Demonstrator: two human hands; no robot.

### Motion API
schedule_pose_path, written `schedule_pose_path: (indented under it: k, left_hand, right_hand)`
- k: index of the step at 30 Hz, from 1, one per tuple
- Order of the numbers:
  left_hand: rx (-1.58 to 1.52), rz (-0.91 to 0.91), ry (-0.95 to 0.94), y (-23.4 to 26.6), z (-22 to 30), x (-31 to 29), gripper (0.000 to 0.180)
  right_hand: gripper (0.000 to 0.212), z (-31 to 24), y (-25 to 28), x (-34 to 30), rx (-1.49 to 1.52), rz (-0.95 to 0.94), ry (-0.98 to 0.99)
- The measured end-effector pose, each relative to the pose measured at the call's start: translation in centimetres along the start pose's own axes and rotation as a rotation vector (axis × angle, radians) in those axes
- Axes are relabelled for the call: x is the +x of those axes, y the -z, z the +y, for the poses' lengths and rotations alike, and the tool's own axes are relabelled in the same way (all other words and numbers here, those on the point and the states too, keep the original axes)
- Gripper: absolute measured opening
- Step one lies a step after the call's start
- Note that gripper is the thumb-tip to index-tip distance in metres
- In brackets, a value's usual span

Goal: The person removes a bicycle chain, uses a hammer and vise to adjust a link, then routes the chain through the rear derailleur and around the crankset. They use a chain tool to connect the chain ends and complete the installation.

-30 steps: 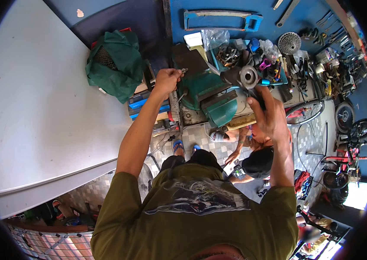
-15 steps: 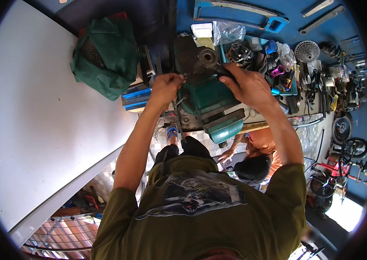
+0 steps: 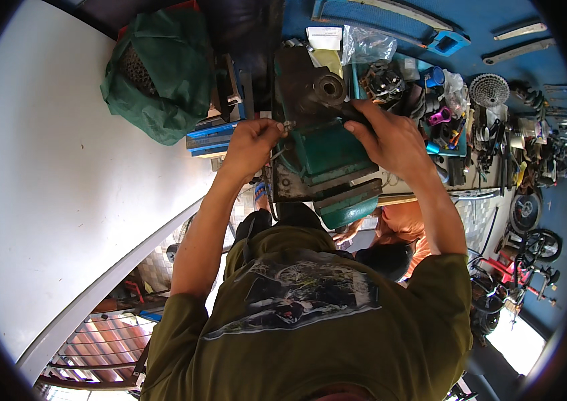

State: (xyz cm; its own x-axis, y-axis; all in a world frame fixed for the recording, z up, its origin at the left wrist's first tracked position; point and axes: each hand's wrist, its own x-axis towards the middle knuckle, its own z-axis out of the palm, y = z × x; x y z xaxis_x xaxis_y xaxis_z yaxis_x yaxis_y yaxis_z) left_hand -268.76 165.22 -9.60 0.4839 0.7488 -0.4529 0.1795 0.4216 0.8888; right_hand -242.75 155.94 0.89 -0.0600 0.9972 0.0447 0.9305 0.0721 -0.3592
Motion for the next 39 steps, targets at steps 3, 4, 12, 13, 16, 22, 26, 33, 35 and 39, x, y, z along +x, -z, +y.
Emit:
schedule_pose_path:
  k: [3, 4, 12, 13, 16, 22, 26, 33, 35, 39]
  left_hand:
    - [0.020, -0.002, -0.023, 0.0, 0.0, -0.2, 0.022]
    - [0.033, 0.000, -0.032, 0.0, 0.1, -0.3, 0.022]
    - [0.056, 0.029, -0.107, -0.1, -1.3, 0.3, 0.023]
    - [0.060, 0.034, -0.129, -0.1, -1.5, 0.4, 0.023]
    - [0.074, 0.057, -0.151, -0.3, -1.8, 0.6, 0.024]
    - [0.028, 0.056, -0.061, -0.5, -0.7, -0.1, 0.024]
    - [0.061, 0.059, -0.074, -0.4, -0.8, 0.0, 0.024]
    - [0.099, 0.088, -0.063, -0.6, -0.2, -0.4, 0.024]
    - [0.119, 0.096, -0.064, -0.6, -0.1, -0.5, 0.023]
    - [0.152, 0.110, -0.101, -0.5, -0.6, -0.3, 0.023]
  right_hand:
    - [0.037, 0.2, -0.4, -0.1, 0.000, -0.008, 0.017]
    - [0.037, 0.4, -0.7, -0.1, 0.008, -0.009, 0.030]
    - [0.041, 0.6, -1.6, 0.0, -0.029, -0.029, 0.089]
    - [0.042, 0.6, -1.7, 0.0, -0.036, -0.031, 0.096]
    - [0.042, 1.0, -1.9, 0.3, -0.088, -0.053, 0.111]
    - [0.041, 0.9, -1.0, 1.0, -0.078, -0.011, 0.145]
    - [0.040, 0.1, 0.9, 1.1, 0.016, 0.110, 0.167]
    - [0.039, 1.9, -1.1, 1.6, -0.192, -0.087, 0.219]
    - [0.038, 1.9, -0.3, 1.6, -0.156, -0.019, 0.209]
    - [0.036, 1.5, 0.9, 1.9, -0.006, 0.151, 0.244]
